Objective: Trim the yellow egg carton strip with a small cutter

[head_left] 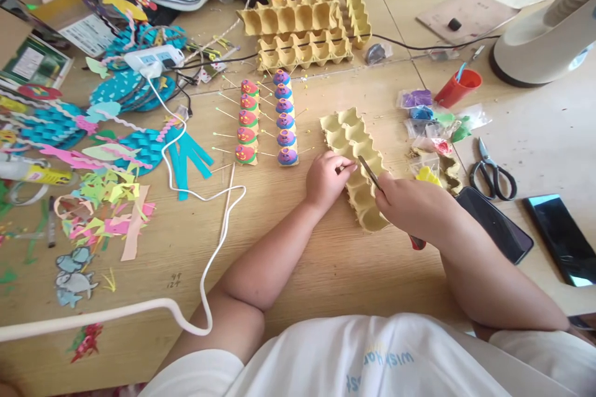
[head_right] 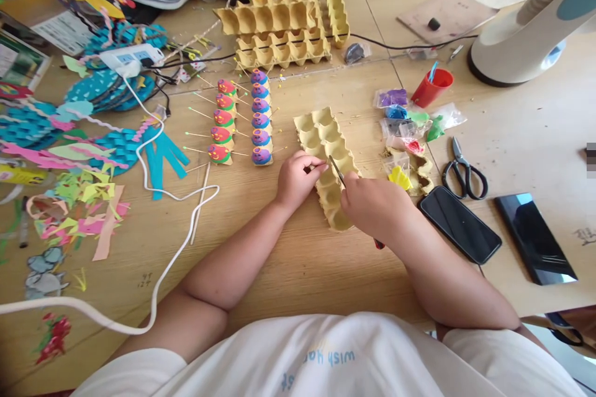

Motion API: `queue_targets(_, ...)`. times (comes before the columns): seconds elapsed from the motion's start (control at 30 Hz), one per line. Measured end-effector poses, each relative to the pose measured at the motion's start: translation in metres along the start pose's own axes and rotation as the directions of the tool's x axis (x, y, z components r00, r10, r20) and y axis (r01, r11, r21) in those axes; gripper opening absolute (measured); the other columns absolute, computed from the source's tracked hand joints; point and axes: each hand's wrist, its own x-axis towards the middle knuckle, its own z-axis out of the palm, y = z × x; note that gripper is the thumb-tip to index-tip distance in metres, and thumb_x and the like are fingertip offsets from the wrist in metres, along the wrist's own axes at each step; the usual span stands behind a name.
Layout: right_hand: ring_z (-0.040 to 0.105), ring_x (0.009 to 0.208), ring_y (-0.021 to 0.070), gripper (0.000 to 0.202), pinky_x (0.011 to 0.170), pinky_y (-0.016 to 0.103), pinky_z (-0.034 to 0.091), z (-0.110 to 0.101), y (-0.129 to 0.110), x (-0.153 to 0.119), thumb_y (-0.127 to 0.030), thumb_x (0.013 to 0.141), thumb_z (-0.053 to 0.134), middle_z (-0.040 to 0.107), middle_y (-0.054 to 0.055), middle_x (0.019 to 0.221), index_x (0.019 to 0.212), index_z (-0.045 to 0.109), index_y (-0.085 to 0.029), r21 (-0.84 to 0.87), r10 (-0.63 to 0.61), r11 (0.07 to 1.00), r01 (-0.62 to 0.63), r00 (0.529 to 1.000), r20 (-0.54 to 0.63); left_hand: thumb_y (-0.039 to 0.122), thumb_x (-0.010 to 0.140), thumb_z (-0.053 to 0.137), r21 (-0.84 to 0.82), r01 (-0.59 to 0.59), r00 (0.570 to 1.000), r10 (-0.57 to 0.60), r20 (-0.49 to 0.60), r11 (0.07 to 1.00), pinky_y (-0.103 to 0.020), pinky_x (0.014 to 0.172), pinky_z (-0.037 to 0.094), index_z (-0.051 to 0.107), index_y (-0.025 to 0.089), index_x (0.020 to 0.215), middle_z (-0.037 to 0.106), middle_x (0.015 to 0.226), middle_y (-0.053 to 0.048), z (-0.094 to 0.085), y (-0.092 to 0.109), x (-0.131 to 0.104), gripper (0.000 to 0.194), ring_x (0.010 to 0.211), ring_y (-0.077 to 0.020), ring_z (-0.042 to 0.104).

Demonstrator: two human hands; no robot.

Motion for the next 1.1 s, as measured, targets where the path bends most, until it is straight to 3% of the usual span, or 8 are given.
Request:
queue_targets(0.17,0.062,0.062,0.0185,0.041,0.047,0.027,0.023,-0.0023,-0.0004,0.0008,-0.007,0.091,0.029,0.064,0.014,0.097,0.098,0.069,-0.012,-0.022,-0.029,0.999,0.03,0.999,0.041,0.026,0.083,0.073,-0.01,0.001,1.0,-0.001,-0.013,1.0,-0.03,0.074,0.049,0.074,0.021,0.081,0.068,0.08,-0.002,0.0001,-0.0001,0.0,0.005,0.078,-0.017,0.062)
queue_targets(0.4,0.061,0.06,0.0175,0.038,0.045,0.026,0.018,0.0002,0.0005,0.0011,-0.006,0.09,0.032,0.062,0.012,0.09,0.092,0.069,-0.012,-0.041,-0.06,0.997,0.06,0.998,0.003,0.027,0.083,0.073,0.013,0.009,1.0,-0.009,-0.005,1.0,-0.03,0.076,0.049,0.074,0.022,0.083,0.069,0.083,-0.002,0.0003,-0.0005,0.0001,0.006,0.079,-0.0165,0.062)
queue_targets(0.77,0.056,0.053,0.0124,0.038,0.047,0.027,0.016,0.0007,0.0007,0.0021,-0.006,0.09,0.031,0.063,0.012,0.088,0.089,0.069,-0.011,0.029,-0.031,0.999,0.031,1.0,0.006,0.027,0.084,0.072,0.009,0.009,1.0,-0.009,0.014,1.0,-0.031,0.078,0.049,0.073,0.022,0.083,0.069,0.084,-0.002,-0.0001,0.0003,0.0002,0.005,0.081,-0.0169,0.062)
queue_targets(1.1,0.061,0.063,0.0165,0.041,0.049,0.027,0.02,0.0028,-0.0021,0.0017,-0.012,0.094,0.029,0.065,0.015,0.094,0.096,0.069,-0.011,0.056,0.033,0.998,-0.034,0.999,0.004,0.028,0.084,0.072,0.004,0.018,1.0,-0.018,0.006,1.0,-0.031,0.077,0.049,0.074,0.021,0.081,0.068,0.081,-0.003,-0.0012,0.0015,0.0,0.008,0.079,-0.0174,0.062)
